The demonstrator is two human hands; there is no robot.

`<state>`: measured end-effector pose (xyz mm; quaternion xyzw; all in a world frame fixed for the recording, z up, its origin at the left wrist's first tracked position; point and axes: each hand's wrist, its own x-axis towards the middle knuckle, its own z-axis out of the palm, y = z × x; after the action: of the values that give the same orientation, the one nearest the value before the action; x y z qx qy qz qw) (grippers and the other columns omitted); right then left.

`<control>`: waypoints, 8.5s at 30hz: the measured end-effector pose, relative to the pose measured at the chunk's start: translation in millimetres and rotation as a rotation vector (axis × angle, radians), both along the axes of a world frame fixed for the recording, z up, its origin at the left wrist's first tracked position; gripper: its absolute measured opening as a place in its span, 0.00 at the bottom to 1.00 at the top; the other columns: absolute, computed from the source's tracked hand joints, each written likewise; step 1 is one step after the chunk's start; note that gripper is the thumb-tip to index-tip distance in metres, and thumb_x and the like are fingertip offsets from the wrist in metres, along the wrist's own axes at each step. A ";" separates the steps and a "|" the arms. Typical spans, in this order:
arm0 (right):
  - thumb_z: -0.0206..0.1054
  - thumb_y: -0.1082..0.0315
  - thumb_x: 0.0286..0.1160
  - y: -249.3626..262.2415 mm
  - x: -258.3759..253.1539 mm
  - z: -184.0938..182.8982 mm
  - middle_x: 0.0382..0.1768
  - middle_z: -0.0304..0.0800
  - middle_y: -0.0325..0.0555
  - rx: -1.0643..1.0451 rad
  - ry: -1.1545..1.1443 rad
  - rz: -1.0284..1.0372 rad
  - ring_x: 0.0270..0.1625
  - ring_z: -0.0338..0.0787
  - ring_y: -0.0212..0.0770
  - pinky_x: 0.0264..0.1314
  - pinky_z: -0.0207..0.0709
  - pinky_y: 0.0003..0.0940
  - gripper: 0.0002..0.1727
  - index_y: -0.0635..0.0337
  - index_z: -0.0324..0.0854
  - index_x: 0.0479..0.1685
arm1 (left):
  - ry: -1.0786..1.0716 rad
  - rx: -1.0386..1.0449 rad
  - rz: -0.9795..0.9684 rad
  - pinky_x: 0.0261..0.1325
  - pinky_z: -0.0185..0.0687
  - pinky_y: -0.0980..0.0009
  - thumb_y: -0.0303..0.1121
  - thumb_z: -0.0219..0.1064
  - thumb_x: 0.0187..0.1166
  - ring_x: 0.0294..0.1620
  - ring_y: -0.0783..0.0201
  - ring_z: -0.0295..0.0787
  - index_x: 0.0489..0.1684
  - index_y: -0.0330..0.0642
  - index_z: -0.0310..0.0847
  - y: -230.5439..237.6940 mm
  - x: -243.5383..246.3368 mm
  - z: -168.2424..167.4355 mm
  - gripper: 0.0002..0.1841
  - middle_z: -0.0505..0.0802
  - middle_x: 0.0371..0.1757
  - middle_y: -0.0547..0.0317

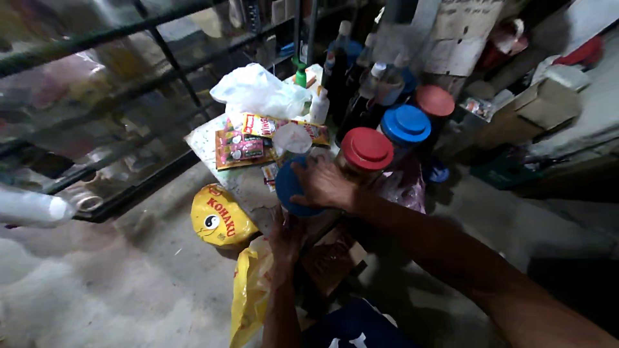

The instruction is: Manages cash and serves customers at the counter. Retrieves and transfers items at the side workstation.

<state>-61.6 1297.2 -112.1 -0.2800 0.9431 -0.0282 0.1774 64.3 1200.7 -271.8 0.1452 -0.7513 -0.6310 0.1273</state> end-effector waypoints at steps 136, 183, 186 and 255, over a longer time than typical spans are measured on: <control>0.74 0.70 0.75 101.1 165.9 -84.4 0.59 0.92 0.49 -1.565 -0.591 -0.155 0.56 0.90 0.25 0.63 0.84 0.21 0.26 0.73 0.79 0.71 | -0.060 -0.714 -0.727 0.54 0.88 0.76 0.42 0.77 0.71 0.46 0.70 0.93 0.56 0.35 0.87 -50.7 80.2 129.4 0.22 0.95 0.48 0.51; 0.58 0.70 0.87 123.1 155.3 -54.3 0.44 0.97 0.49 -1.669 -0.691 -0.650 0.47 0.98 0.42 0.57 0.93 0.38 0.11 0.69 0.82 0.51 | -0.306 -0.195 -0.553 0.42 0.94 0.72 0.44 0.78 0.72 0.34 0.73 0.95 0.48 0.34 0.89 -5.1 126.3 82.9 0.20 0.97 0.36 0.63; 0.60 0.71 0.85 138.1 160.4 -54.2 0.41 0.98 0.51 -1.632 -0.887 -0.710 0.40 0.99 0.44 0.48 0.95 0.38 0.09 0.68 0.82 0.50 | -0.346 -0.416 -0.472 0.45 0.93 0.71 0.47 0.78 0.69 0.37 0.74 0.95 0.48 0.32 0.89 -22.8 130.7 94.2 0.24 0.97 0.37 0.59; 0.63 0.55 0.84 155.5 182.1 -92.9 0.26 0.88 0.39 -1.878 -0.898 -0.947 0.29 0.88 0.32 0.37 0.87 0.28 0.15 0.56 0.86 0.39 | -0.043 -0.658 -0.696 0.59 0.87 0.81 0.40 0.78 0.73 0.53 0.76 0.90 0.62 0.40 0.83 -27.8 108.5 173.0 0.22 0.94 0.53 0.57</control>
<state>120.4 1452.7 -205.0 0.1168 0.4120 -0.8833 0.1908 172.8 1173.0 -98.8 -0.1500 -0.9176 -0.3618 -0.0677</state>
